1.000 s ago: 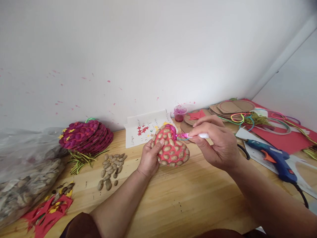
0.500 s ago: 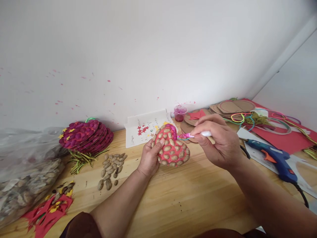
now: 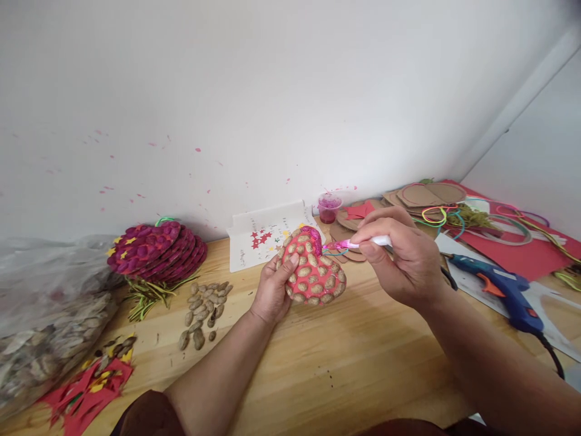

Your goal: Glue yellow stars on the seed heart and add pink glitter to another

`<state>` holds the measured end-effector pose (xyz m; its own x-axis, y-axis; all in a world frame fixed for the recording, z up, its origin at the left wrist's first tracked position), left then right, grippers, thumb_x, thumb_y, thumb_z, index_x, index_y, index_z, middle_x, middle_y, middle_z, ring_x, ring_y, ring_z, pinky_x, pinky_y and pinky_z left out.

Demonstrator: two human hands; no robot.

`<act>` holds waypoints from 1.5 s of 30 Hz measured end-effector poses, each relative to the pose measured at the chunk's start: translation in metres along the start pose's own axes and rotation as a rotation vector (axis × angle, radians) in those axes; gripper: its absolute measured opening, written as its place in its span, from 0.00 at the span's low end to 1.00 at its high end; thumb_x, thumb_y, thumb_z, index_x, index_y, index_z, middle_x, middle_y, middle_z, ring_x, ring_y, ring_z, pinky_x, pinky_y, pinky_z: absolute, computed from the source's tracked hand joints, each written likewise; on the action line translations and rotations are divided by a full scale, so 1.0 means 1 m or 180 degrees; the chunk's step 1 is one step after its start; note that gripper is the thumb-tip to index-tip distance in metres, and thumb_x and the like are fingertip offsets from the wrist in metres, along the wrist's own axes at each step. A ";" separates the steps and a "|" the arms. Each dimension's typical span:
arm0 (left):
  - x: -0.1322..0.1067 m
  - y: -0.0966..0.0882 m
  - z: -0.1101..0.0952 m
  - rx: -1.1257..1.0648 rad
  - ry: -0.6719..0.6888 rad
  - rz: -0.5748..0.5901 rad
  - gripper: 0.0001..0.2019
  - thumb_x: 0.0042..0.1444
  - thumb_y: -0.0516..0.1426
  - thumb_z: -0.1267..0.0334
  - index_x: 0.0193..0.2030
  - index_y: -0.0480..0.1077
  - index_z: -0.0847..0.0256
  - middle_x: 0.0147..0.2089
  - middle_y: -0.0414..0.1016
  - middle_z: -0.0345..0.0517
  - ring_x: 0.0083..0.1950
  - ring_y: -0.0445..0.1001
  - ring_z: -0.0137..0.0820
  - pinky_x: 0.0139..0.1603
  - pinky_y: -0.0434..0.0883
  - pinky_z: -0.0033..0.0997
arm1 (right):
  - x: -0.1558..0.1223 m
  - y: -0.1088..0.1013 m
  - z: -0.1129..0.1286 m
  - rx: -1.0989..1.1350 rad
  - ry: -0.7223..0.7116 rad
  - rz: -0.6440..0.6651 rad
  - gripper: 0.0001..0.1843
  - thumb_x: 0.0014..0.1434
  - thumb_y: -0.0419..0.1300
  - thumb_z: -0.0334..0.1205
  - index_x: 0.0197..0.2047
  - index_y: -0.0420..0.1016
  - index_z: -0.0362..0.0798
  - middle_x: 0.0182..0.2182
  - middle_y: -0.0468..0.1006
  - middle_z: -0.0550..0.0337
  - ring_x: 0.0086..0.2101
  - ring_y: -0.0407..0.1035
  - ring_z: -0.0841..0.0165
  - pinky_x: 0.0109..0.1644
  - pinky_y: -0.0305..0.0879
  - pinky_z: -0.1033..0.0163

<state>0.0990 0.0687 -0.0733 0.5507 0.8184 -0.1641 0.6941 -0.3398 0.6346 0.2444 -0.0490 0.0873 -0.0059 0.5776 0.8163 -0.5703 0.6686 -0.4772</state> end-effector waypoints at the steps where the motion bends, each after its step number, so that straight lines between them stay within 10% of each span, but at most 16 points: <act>1: 0.000 0.000 0.000 -0.0007 -0.0005 0.0029 0.19 0.49 0.73 0.57 0.45 0.78 0.63 0.41 0.86 0.55 0.51 0.84 0.49 0.56 0.78 0.47 | 0.000 -0.001 -0.002 0.0107 0.0061 -0.0023 0.05 0.66 0.60 0.34 0.41 0.76 0.53 0.33 0.80 0.58 0.41 0.72 0.60 0.48 0.69 0.53; 10: -0.001 0.005 0.000 -0.0020 -0.0121 0.0368 0.20 0.48 0.72 0.55 0.45 0.78 0.63 0.35 0.85 0.49 0.33 0.83 0.37 0.41 0.80 0.35 | -0.003 -0.004 -0.018 0.0769 0.0578 -0.0184 0.07 0.70 0.57 0.40 0.40 0.76 0.52 0.31 0.76 0.58 0.35 0.73 0.62 0.38 0.68 0.56; 45: -0.002 0.005 0.001 -0.0108 -0.0238 0.0389 0.19 0.48 0.72 0.56 0.44 0.79 0.63 0.36 0.86 0.48 0.33 0.83 0.36 0.38 0.79 0.33 | -0.006 -0.004 -0.021 0.0598 0.0562 -0.0273 0.06 0.70 0.57 0.38 0.42 0.76 0.51 0.32 0.76 0.58 0.36 0.71 0.62 0.42 0.67 0.55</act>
<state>0.1017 0.0652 -0.0704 0.6640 0.7347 -0.1389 0.6044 -0.4179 0.6782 0.2641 -0.0453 0.0773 0.1829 0.6063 0.7739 -0.7051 0.6295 -0.3265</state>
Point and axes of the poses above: each hand's wrist, its own x-axis towards the middle knuckle, its own y-axis out of the palm, z = x × y, the point moved 8 cm from there along x, towards the middle knuckle
